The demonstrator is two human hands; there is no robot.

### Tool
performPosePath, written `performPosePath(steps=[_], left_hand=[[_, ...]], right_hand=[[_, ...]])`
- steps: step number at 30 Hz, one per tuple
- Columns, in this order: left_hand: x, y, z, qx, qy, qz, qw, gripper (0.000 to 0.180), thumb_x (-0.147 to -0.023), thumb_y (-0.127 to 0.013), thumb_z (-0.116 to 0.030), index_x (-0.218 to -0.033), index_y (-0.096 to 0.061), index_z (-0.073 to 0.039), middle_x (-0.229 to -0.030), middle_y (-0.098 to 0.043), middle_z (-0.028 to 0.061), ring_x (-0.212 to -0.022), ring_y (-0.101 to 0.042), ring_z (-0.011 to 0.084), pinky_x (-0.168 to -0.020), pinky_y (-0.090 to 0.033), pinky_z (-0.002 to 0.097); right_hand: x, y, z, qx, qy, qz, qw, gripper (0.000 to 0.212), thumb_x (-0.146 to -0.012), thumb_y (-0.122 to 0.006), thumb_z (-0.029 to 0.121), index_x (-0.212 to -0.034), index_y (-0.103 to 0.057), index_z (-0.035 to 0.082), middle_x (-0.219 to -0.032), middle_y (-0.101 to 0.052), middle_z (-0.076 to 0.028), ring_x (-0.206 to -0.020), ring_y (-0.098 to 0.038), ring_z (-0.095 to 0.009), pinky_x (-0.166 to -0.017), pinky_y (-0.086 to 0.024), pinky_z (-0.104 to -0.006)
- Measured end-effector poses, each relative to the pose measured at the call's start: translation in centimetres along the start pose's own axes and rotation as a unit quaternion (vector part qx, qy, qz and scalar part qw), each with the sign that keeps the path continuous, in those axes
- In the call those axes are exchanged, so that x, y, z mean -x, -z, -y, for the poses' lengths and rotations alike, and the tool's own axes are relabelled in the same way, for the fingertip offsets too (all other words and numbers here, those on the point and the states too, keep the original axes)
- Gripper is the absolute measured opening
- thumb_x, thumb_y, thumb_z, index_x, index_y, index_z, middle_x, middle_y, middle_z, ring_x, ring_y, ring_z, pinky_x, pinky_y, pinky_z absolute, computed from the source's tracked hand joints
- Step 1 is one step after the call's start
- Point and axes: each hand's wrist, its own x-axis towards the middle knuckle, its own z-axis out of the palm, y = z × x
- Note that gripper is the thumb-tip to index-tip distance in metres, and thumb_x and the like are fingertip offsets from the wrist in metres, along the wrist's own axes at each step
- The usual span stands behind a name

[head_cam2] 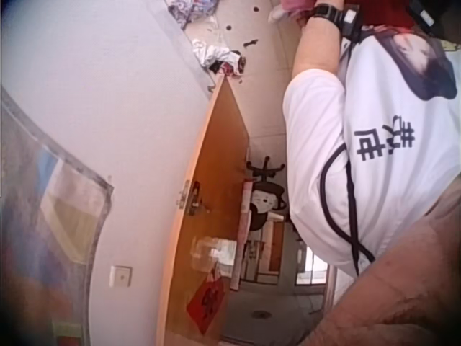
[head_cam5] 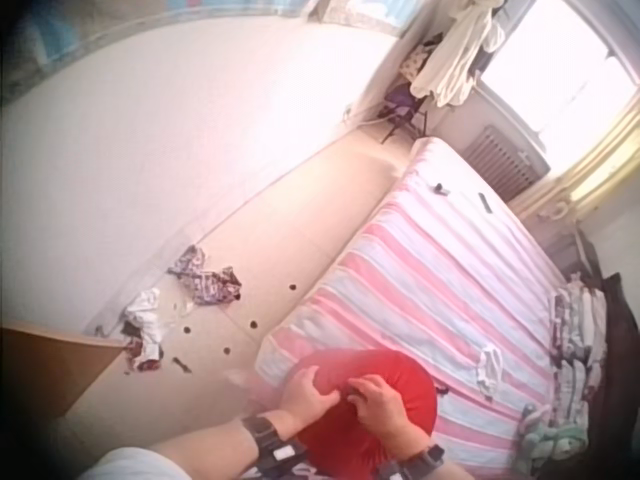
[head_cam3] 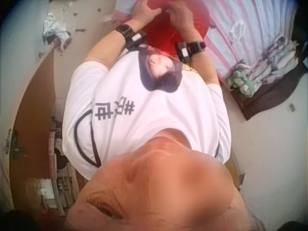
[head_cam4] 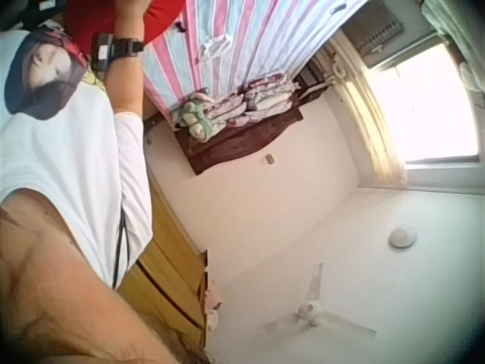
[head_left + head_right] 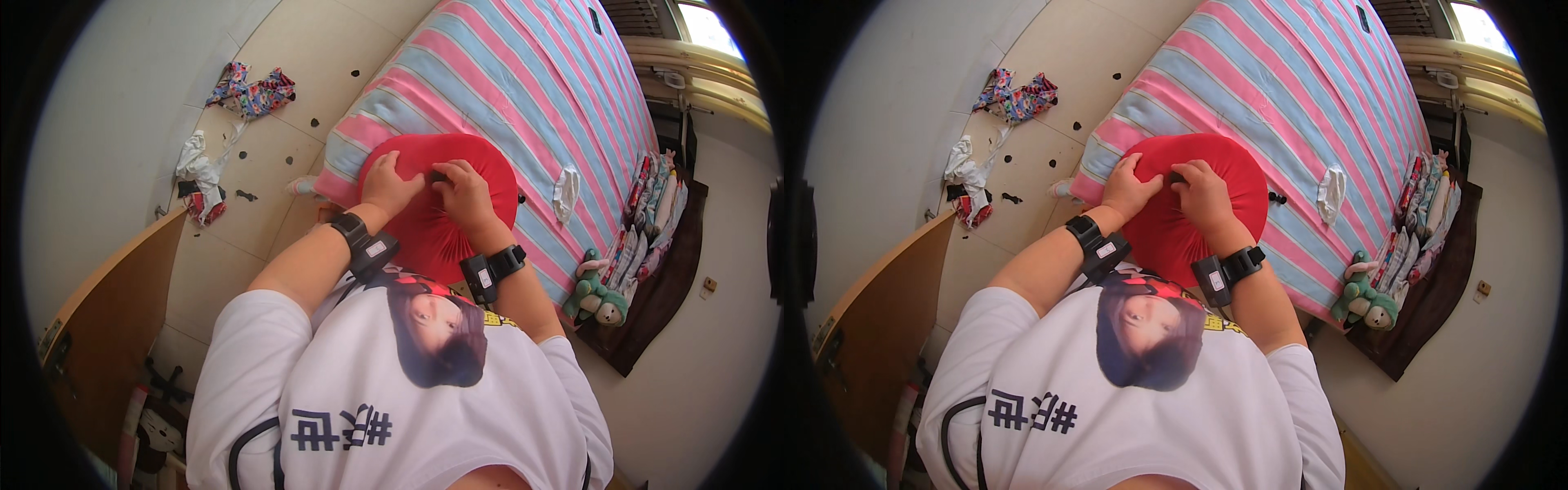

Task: Repairing a seat cushion by sewing and then fixing a pair of tongs with a small cap before retrieving ginger from the refrigerator.

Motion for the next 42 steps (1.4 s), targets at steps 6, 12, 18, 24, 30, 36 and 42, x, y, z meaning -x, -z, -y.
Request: performPosePath(steps=[6,12,18,24,30,36,42], left_hand=[[0.0,-0.1,-0.2,0.0,0.006,-0.015,1.0,0.068,-0.07,-0.068,-0.039,-0.12,-0.05,0.005,-0.119,-0.054,0.0234,-0.113,-0.05,0.0346,-0.096,-0.041,0.0387],[0.3,0.0,-0.1,0.003,0.003,-0.012,1.0,0.07,-0.071,-0.068,-0.042,-0.121,-0.05,0.003,-0.119,-0.054,0.0244,-0.114,-0.049,0.035,-0.097,-0.04,0.0379],[0.1,-0.4,0.5,0.017,-0.01,-0.04,0.999,0.06,-0.08,-0.06,-0.042,-0.117,-0.053,0.005,-0.119,-0.054,0.0242,-0.112,-0.051,0.0362,-0.096,-0.041,0.0383],[-0.2,-0.5,1.1,0.055,-0.02,-0.037,0.998,0.051,-0.089,-0.048,-0.039,-0.113,-0.056,0.005,-0.115,-0.056,0.0241,-0.109,-0.052,0.0373,-0.094,-0.041,0.0406],[-0.1,-0.3,0.9,0.071,-0.009,-0.031,0.997,0.055,-0.089,-0.048,-0.043,-0.113,-0.056,0.005,-0.115,-0.056,0.0245,-0.11,-0.051,0.0369,-0.095,-0.04,0.0396],[0.6,0.5,2.6,0.05,-0.057,0.042,0.996,0.071,-0.074,-0.073,-0.038,-0.124,-0.048,0.006,-0.118,-0.056,0.0229,-0.111,-0.055,0.03,-0.095,-0.042,0.0343],[0.9,0.0,0.5,0.029,0.046,0.052,0.997,0.08,-0.065,-0.08,-0.031,-0.127,-0.044,0.005,-0.12,-0.055,0.0215,-0.112,-0.054,0.0269,-0.094,-0.042,0.0339]], right_hand=[[-0.3,0.1,0.2,0.008,-0.085,-0.012,0.996,0.028,-0.072,-0.066,0.005,-0.1,-0.065,0.004,-0.098,-0.061,-0.014,-0.089,-0.061,-0.033,-0.077,-0.05,-0.0378],[-0.7,0.6,0.5,0.044,-0.063,0.011,0.997,0.027,-0.072,-0.067,0.007,-0.099,-0.065,0.005,-0.098,-0.061,-0.013,-0.088,-0.061,-0.032,-0.076,-0.05,-0.0377],[0.2,0.2,1.4,0.015,-0.077,-0.027,0.997,0.028,-0.072,-0.068,0.009,-0.099,-0.064,0.005,-0.096,-0.06,-0.014,-0.086,-0.061,-0.031,-0.074,-0.05,-0.0369],[1.4,-1.0,1.8,-0.024,-0.007,-0.047,0.999,0.029,-0.071,-0.068,0.008,-0.099,-0.063,0.004,-0.094,-0.06,-0.013,-0.083,-0.061,-0.031,-0.071,-0.05,-0.0369],[1.7,-1.4,1.3,-0.024,-0.057,-0.017,0.998,0.029,-0.071,-0.068,0.006,-0.099,-0.063,0.005,-0.093,-0.06,-0.015,-0.083,-0.06,-0.033,-0.072,-0.05,-0.0376],[1.5,-0.3,-1.2,-0.363,-0.229,-0.001,0.903,0.025,-0.082,-0.064,0.008,-0.104,-0.061,-0.001,-0.094,-0.062,-0.003,-0.082,-0.058,-0.009,-0.07,-0.048,-0.0228],[5.7,0.6,-2.3,-0.422,-0.222,-0.122,0.87,0.028,-0.084,-0.062,0.005,-0.111,-0.057,-0.001,-0.093,-0.061,-0.002,-0.083,-0.058,-0.008,-0.073,-0.046,-0.0207]])
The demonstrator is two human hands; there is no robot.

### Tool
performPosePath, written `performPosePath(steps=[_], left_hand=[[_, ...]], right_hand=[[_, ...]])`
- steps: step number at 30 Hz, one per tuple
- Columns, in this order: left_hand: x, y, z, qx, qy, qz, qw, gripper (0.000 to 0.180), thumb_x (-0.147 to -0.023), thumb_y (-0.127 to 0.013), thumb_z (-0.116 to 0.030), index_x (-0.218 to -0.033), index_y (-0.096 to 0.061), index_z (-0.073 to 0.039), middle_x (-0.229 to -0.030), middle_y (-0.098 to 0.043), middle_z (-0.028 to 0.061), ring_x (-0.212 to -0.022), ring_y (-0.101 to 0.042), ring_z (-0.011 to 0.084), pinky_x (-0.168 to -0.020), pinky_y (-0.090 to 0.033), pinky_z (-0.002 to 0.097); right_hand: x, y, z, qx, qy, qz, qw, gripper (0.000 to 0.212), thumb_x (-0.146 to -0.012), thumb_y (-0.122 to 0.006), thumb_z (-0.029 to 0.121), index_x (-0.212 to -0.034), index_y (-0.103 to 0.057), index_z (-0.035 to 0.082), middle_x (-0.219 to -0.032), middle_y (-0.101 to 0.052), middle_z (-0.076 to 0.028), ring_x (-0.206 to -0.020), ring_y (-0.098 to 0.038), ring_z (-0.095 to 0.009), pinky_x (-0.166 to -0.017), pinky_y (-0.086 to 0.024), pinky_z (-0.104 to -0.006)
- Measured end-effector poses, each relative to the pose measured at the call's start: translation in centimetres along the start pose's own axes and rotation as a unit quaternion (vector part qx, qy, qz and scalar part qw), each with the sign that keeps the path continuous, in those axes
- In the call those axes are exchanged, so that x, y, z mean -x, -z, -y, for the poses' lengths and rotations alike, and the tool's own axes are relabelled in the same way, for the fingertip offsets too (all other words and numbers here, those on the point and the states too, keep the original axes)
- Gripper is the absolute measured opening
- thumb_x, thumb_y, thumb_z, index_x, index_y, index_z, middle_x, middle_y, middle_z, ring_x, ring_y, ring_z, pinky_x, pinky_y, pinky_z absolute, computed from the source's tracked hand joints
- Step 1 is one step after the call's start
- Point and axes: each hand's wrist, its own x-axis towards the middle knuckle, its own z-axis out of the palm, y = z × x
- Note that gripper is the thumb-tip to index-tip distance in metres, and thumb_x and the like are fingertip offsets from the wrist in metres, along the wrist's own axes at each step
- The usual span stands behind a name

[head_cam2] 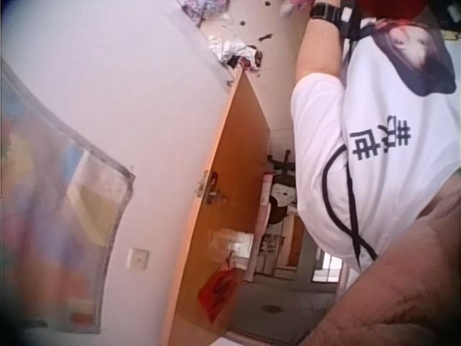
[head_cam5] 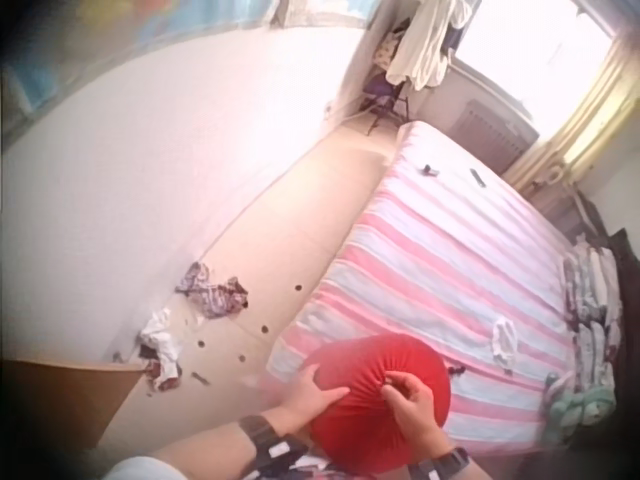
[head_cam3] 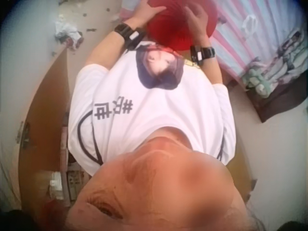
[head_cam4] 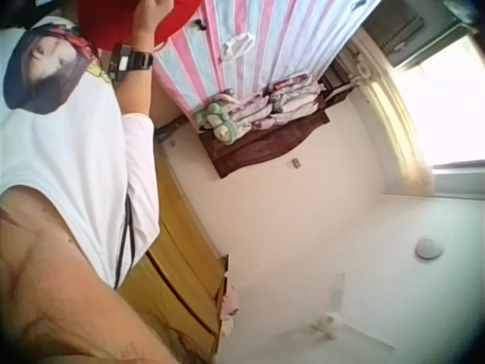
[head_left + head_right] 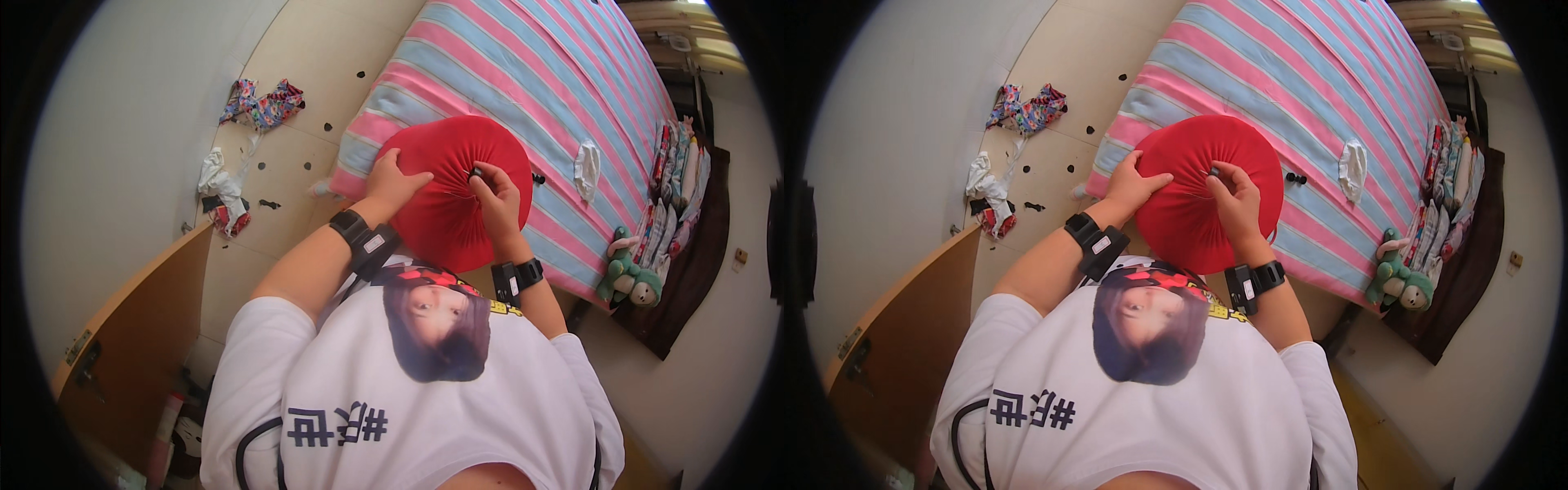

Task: Repairing a seat cushion by sewing and then fixing a pair of tongs with a small cap before retrieving ginger from the refrigerator.

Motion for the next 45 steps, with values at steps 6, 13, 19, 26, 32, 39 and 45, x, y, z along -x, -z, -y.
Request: performPosePath(steps=[6,13,19,26,32,39,45], left_hand=[[-0.2,-0.4,-0.5,-0.075,0.007,-0.019,0.997,0.07,-0.067,-0.077,-0.022,-0.125,-0.046,0.003,-0.116,-0.058,0.0191,-0.105,-0.058,0.0256,-0.091,-0.045,0.0338],[-0.5,0.1,-1.2,0.129,0.06,0.121,0.982,0.057,-0.072,-0.073,-0.017,-0.119,-0.048,0.002,-0.111,-0.06,0.0174,-0.096,-0.061,0.0246,-0.083,-0.049,0.0348],[-1.0,-0.1,-0.5,-0.058,0.033,0.044,0.997,0.046,-0.076,-0.072,-0.016,-0.114,-0.052,0.001,-0.105,-0.062,0.0131,-0.091,-0.061,0.0208,-0.079,-0.05,0.0344],[-2.5,-1.5,-4.3,0.068,-0.038,0.08,0.994,0.043,-0.077,-0.072,-0.017,-0.113,-0.054,0.0,-0.1,-0.064,0.0107,-0.086,-0.062,0.0179,-0.078,-0.05,0.0317],[-4.1,-2.2,-5.8,0.001,0.018,0.074,0.997,0.046,-0.077,-0.071,-0.007,-0.118,-0.05,0.0,-0.108,-0.061,0.0101,-0.091,-0.06,0.0164,-0.082,-0.049,0.0299],[-3.0,-0.2,-5.7,0.075,0.003,0.208,0.975,0.059,-0.073,-0.068,0.003,-0.127,-0.044,-0.002,-0.115,-0.058,0.0104,-0.102,-0.057,0.0181,-0.089,-0.046,0.0302],[-2.4,-0.8,-5.4,0.019,-0.004,0.174,0.984,0.06,-0.079,-0.064,0.004,-0.132,-0.038,-0.008,-0.125,-0.052,0.0082,-0.11,-0.052,0.0181,-0.095,-0.043,0.0315]], right_hand=[[4.5,3.3,-4.0,-0.079,-0.009,-0.046,0.996,0.027,-0.085,-0.061,0.006,-0.112,-0.057,0.0,-0.094,-0.061,-0.002,-0.082,-0.057,-0.008,-0.073,-0.047,-0.0218],[4.7,4.8,-7.5,-0.267,-0.055,-0.011,0.962,0.027,-0.087,-0.059,0.008,-0.113,-0.054,0.002,-0.097,-0.06,-0.002,-0.084,-0.056,-0.009,-0.075,-0.047,-0.0231],[4.8,5.0,-7.9,-0.252,-0.031,0.005,0.967,0.028,-0.086,-0.061,0.008,-0.112,-0.055,0.003,-0.095,-0.06,-0.001,-0.086,-0.056,-0.009,-0.078,-0.047,-0.0237],[5.0,5.1,-9.0,-0.268,-0.008,0.014,0.963,0.028,-0.083,-0.063,0.006,-0.111,-0.056,0.002,-0.096,-0.06,-0.001,-0.087,-0.056,-0.009,-0.078,-0.047,-0.0232],[5.3,5.0,-8.2,-0.257,-0.004,0.016,0.966,0.029,-0.082,-0.064,0.007,-0.11,-0.057,0.003,-0.095,-0.06,-0.002,-0.088,-0.057,-0.009,-0.078,-0.047,-0.023],[5.1,5.6,-8.4,-0.262,-0.019,0.023,0.965,0.027,-0.084,-0.062,0.006,-0.111,-0.057,0.002,-0.094,-0.059,0.0,-0.083,-0.056,-0.008,-0.077,-0.047,-0.0234],[4.9,5.2,-8.6,-0.245,0.0,0.002,0.97,0.029,-0.082,-0.064,0.007,-0.11,-0.058,0.001,-0.096,-0.062,-0.002,-0.086,-0.059,-0.009,-0.076,-0.048,-0.0232]])
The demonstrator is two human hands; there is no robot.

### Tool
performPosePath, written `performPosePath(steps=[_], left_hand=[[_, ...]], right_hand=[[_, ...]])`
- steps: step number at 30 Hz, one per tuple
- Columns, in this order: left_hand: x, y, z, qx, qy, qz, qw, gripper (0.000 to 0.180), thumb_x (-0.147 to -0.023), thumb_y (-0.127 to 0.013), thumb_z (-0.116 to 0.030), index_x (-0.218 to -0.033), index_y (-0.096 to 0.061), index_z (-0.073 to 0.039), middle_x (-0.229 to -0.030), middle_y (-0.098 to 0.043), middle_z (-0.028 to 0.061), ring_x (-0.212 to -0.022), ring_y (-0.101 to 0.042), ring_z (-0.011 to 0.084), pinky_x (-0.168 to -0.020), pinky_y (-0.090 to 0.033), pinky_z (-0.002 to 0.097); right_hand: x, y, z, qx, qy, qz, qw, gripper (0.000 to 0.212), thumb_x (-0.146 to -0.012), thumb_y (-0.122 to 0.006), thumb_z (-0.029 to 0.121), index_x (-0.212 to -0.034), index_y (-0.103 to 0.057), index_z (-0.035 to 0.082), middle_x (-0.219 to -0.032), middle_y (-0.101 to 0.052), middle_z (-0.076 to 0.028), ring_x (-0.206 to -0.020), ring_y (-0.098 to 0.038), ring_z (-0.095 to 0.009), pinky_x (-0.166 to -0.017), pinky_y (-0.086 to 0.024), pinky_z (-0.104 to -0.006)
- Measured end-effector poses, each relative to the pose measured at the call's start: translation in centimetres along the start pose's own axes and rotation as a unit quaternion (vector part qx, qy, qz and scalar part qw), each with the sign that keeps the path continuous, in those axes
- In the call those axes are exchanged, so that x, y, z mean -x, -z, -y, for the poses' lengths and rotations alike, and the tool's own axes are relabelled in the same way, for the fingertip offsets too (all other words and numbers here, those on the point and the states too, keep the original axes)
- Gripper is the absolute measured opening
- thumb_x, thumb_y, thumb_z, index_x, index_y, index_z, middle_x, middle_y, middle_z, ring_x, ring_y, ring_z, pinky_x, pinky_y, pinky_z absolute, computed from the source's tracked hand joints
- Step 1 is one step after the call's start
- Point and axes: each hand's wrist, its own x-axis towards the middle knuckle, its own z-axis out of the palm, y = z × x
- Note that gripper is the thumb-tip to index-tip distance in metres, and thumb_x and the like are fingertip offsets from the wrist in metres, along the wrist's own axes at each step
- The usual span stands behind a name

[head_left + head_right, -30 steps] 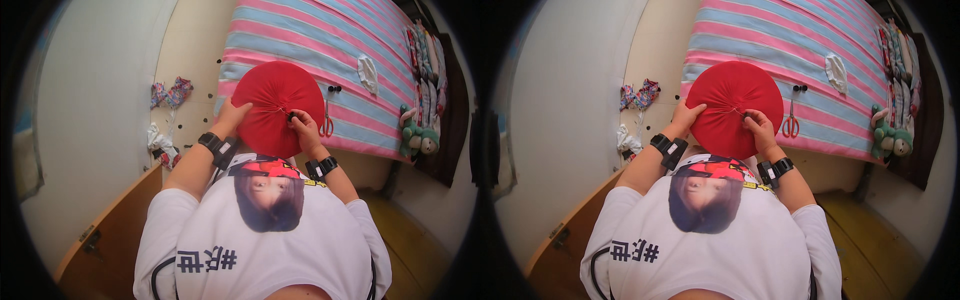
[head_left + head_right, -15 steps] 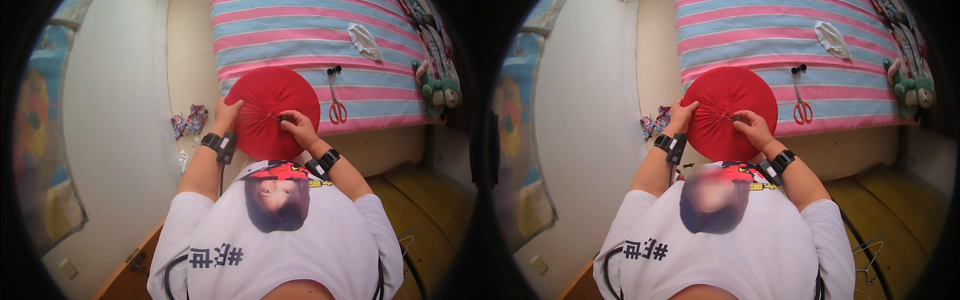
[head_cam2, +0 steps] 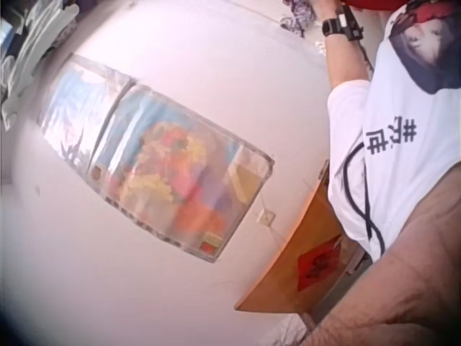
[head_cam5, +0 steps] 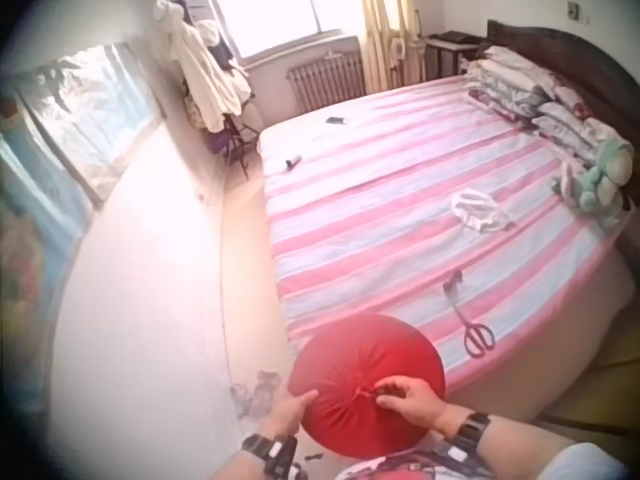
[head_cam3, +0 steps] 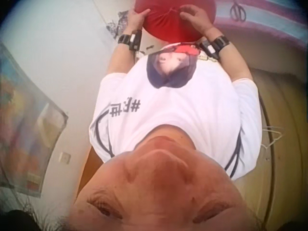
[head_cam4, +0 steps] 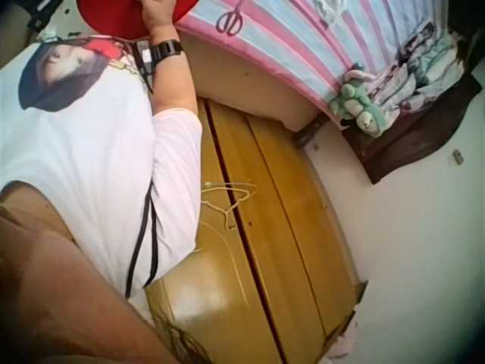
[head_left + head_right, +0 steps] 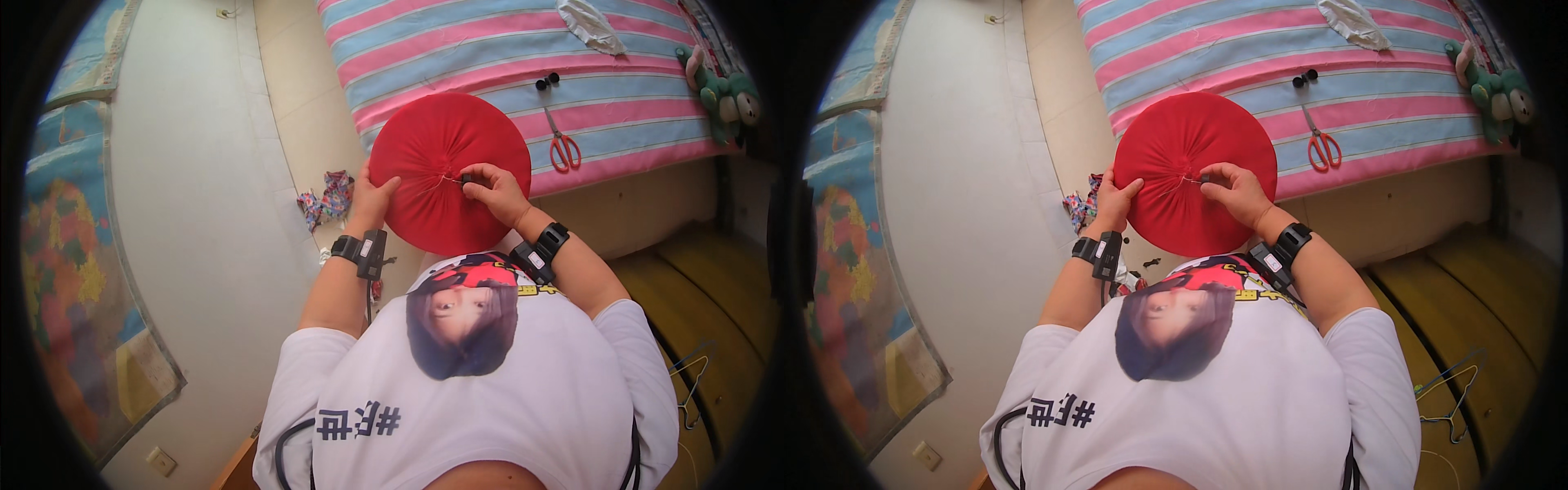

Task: Repairing a seat cushion by sewing and then fixing a pair of tongs with a small cap before retrieving ginger from the refrigerator.

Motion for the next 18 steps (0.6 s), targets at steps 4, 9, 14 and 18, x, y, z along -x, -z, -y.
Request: performPosePath(steps=[4,9,14,18], left_hand=[[0.0,-0.5,0.7,0.101,-0.028,-0.004,0.994,0.06,-0.081,-0.061,0.004,-0.134,-0.036,-0.01,-0.127,-0.05,0.0075,-0.111,-0.051,0.0179,-0.095,-0.043,0.0309],[0.1,-0.9,-0.1,0.101,-0.008,-0.016,0.995,0.065,-0.081,-0.058,0.004,-0.139,-0.032,-0.013,-0.133,-0.046,0.012,-0.12,-0.047,0.0228,-0.101,-0.037,0.0347],[0.0,-0.7,0.0,-0.688,-0.361,0.003,0.629,0.061,-0.086,-0.052,-0.025,-0.141,-0.031,-0.012,-0.144,-0.033,0.0123,-0.135,-0.028,0.0282,-0.112,-0.013,0.0424],[0.4,-1.1,-1.0,-0.656,-0.349,0.018,0.669,0.063,-0.087,-0.048,-0.039,-0.14,-0.033,-0.009,-0.146,-0.032,0.0073,-0.134,-0.03,0.0254,-0.112,-0.014,0.0432]], right_hand=[[0.0,0.0,0.0,-0.005,-0.013,0.001,1.0,0.028,-0.084,-0.061,0.004,-0.112,-0.056,0.001,-0.096,-0.06,-0.001,-0.084,-0.058,-0.008,-0.077,-0.049,-0.0227],[0.1,0.0,0.0,0.003,-0.024,-0.006,1.0,0.029,-0.084,-0.061,0.004,-0.112,-0.056,0.001,-0.096,-0.06,-0.001,-0.084,-0.058,-0.007,-0.077,-0.049,-0.022],[0.1,0.1,-0.1,-0.007,-0.022,-0.007,1.0,0.029,-0.084,-0.062,0.003,-0.112,-0.056,0.001,-0.096,-0.06,-0.001,-0.085,-0.058,-0.008,-0.077,-0.049,-0.0224],[0.0,0.0,-0.1,0.002,-0.006,-0.02,1.0,0.029,-0.081,-0.065,0.007,-0.109,-0.059,0.001,-0.096,-0.063,-0.004,-0.088,-0.059,-0.009,-0.077,-0.049,-0.0236]])
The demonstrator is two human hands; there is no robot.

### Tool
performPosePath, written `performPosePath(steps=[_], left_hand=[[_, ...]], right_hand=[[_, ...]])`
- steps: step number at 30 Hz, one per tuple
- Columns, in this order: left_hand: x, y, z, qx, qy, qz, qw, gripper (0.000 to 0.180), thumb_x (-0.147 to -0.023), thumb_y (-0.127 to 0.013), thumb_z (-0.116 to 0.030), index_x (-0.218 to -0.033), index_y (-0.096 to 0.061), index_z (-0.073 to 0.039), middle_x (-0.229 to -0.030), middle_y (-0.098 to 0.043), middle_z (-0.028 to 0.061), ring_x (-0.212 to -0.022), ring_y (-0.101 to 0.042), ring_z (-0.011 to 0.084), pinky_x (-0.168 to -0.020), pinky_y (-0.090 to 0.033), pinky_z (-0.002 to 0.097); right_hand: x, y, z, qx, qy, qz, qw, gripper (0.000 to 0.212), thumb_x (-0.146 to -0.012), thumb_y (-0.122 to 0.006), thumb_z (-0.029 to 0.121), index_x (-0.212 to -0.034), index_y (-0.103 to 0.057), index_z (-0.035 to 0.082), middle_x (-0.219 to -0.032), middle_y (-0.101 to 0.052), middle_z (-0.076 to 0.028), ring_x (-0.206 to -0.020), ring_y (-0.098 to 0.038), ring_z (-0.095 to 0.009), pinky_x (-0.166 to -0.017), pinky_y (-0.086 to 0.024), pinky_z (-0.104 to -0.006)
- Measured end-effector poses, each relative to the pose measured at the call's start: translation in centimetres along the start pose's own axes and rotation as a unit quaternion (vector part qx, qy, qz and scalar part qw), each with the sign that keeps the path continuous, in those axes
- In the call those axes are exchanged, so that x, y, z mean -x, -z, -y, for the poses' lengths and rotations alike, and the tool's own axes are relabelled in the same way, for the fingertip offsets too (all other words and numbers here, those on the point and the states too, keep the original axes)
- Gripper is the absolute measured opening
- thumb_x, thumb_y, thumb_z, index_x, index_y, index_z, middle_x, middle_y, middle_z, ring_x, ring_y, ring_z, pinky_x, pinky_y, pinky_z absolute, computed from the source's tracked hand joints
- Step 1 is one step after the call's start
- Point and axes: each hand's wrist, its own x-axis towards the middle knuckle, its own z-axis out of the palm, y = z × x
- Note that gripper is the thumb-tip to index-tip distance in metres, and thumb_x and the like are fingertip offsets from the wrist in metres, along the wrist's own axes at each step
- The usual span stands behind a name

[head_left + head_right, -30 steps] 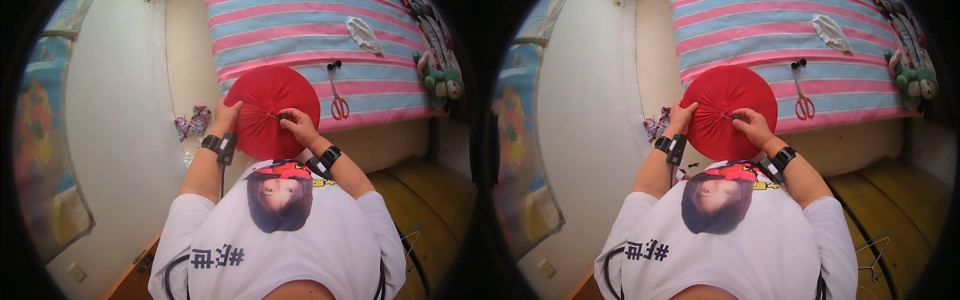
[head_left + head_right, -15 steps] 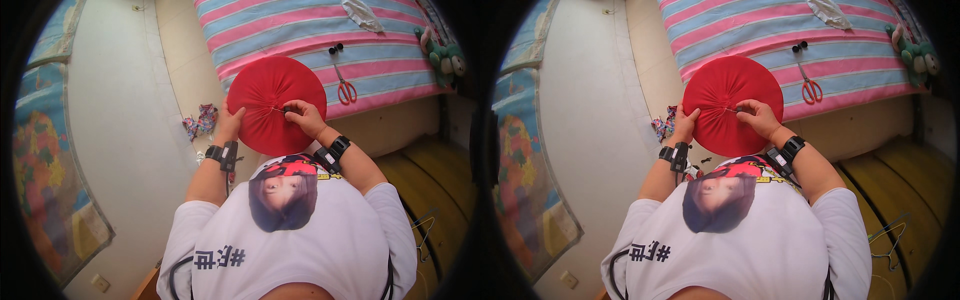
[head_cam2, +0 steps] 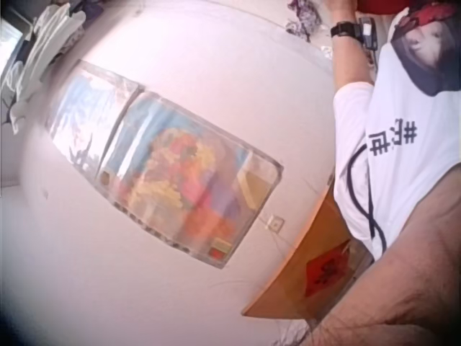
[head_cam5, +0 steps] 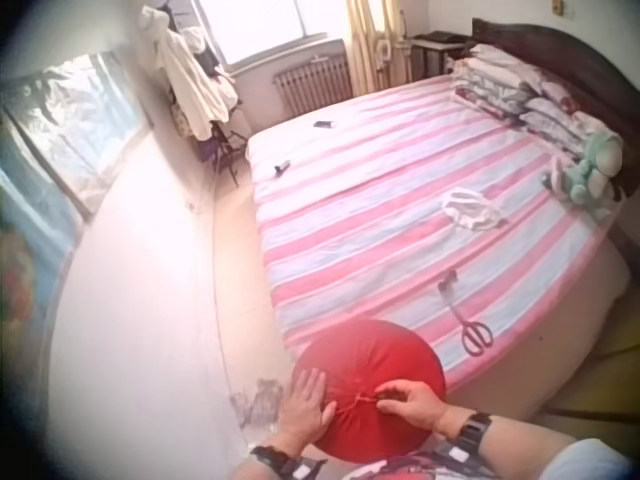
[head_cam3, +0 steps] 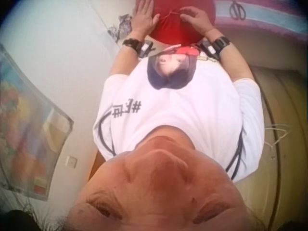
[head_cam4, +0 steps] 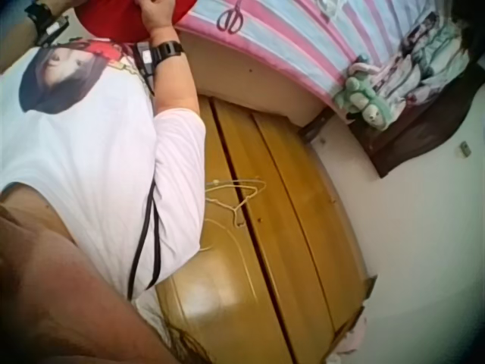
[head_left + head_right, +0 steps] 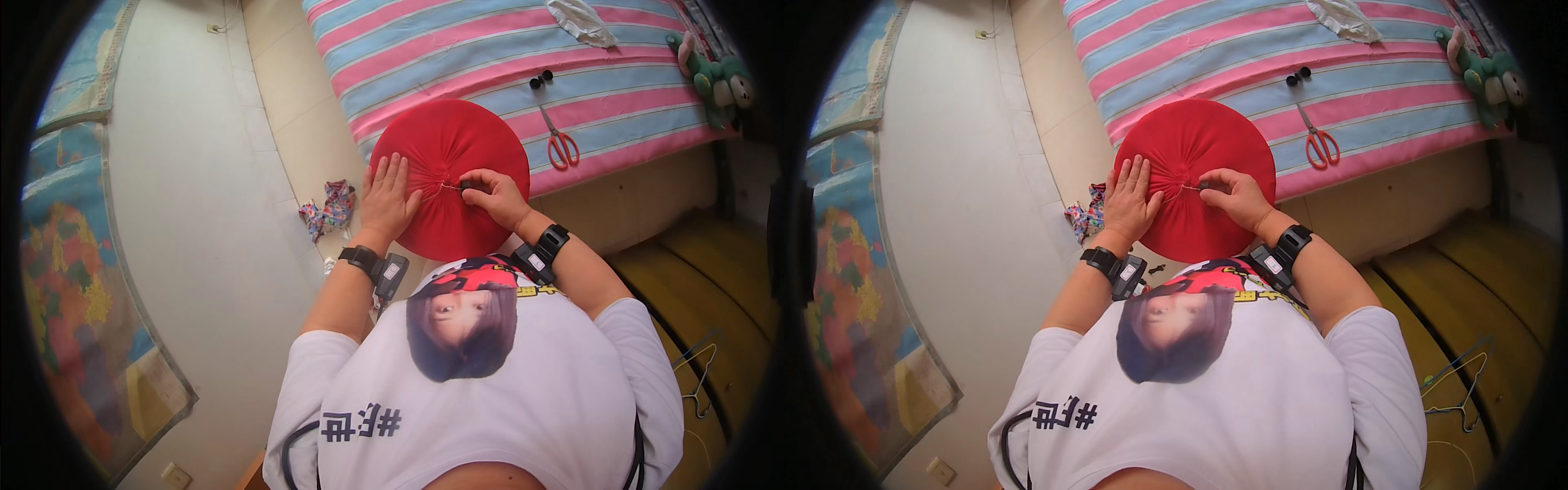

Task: Repairing a seat cushion by sewing and then fixing a pair of tongs with a small cap before retrieving ginger from the refrigerator.

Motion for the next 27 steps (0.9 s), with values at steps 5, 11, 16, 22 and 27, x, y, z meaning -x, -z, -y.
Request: performPosePath(steps=[5,11,16,22,27], left_hand=[[-1.0,0.9,-0.7,-0.011,0.007,-0.007,1.0,0.069,-0.085,-0.049,-0.048,-0.138,-0.036,-0.006,-0.14,-0.038,0.011,-0.129,-0.034,0.0298,-0.11,-0.017,0.0434],[-0.8,0.7,0.4,0.007,-0.044,-0.024,0.999,0.065,-0.083,-0.055,-0.047,-0.134,-0.043,-0.007,-0.137,-0.04,0.0102,-0.126,-0.036,0.0298,-0.107,-0.025,0.042],[-0.4,1.5,1.2,-0.003,-0.076,-0.013,0.997,0.063,-0.082,-0.056,-0.048,-0.134,-0.044,-0.013,-0.138,-0.041,0.0082,-0.126,-0.037,0.0282,-0.106,-0.027,0.0415],[-0.7,1.5,0.2,-0.02,-0.043,0.003,0.999,0.063,-0.083,-0.054,-0.05,-0.134,-0.044,-0.014,-0.139,-0.04,0.0071,-0.127,-0.035,0.0267,-0.107,-0.025,0.0431],[0.0,1.3,0.6,-0.027,-0.061,0.007,0.998,0.066,-0.083,-0.052,-0.052,-0.135,-0.043,-0.012,-0.141,-0.038,0.007,-0.129,-0.033,0.027,-0.107,-0.023,0.0434]], right_hand=[[-0.1,0.2,-0.2,-0.029,-0.022,0.007,0.999,0.03,-0.081,-0.065,0.007,-0.109,-0.059,0.0,-0.095,-0.064,-0.004,-0.086,-0.06,-0.009,-0.076,-0.049,-0.0236],[0.1,0.2,-0.1,-0.034,-0.017,0.001,0.999,0.029,-0.082,-0.065,0.007,-0.11,-0.058,0.0,-0.094,-0.064,-0.004,-0.083,-0.06,-0.009,-0.074,-0.049,-0.0231],[0.1,0.2,0.0,-0.049,-0.019,0.008,0.999,0.03,-0.082,-0.064,0.007,-0.11,-0.058,-0.001,-0.094,-0.064,-0.005,-0.083,-0.061,-0.01,-0.073,-0.05,-0.0236],[0.1,0.4,0.0,-0.033,-0.013,0.004,0.999,0.03,-0.082,-0.065,0.008,-0.11,-0.057,-0.002,-0.093,-0.064,-0.005,-0.082,-0.061,-0.01,-0.074,-0.05,-0.0237],[0.0,0.4,-0.1,-0.054,-0.016,0.003,0.998,0.03,-0.082,-0.065,0.008,-0.11,-0.058,-0.001,-0.092,-0.064,-0.005,-0.081,-0.061,-0.01,-0.073,-0.05,-0.0237]])
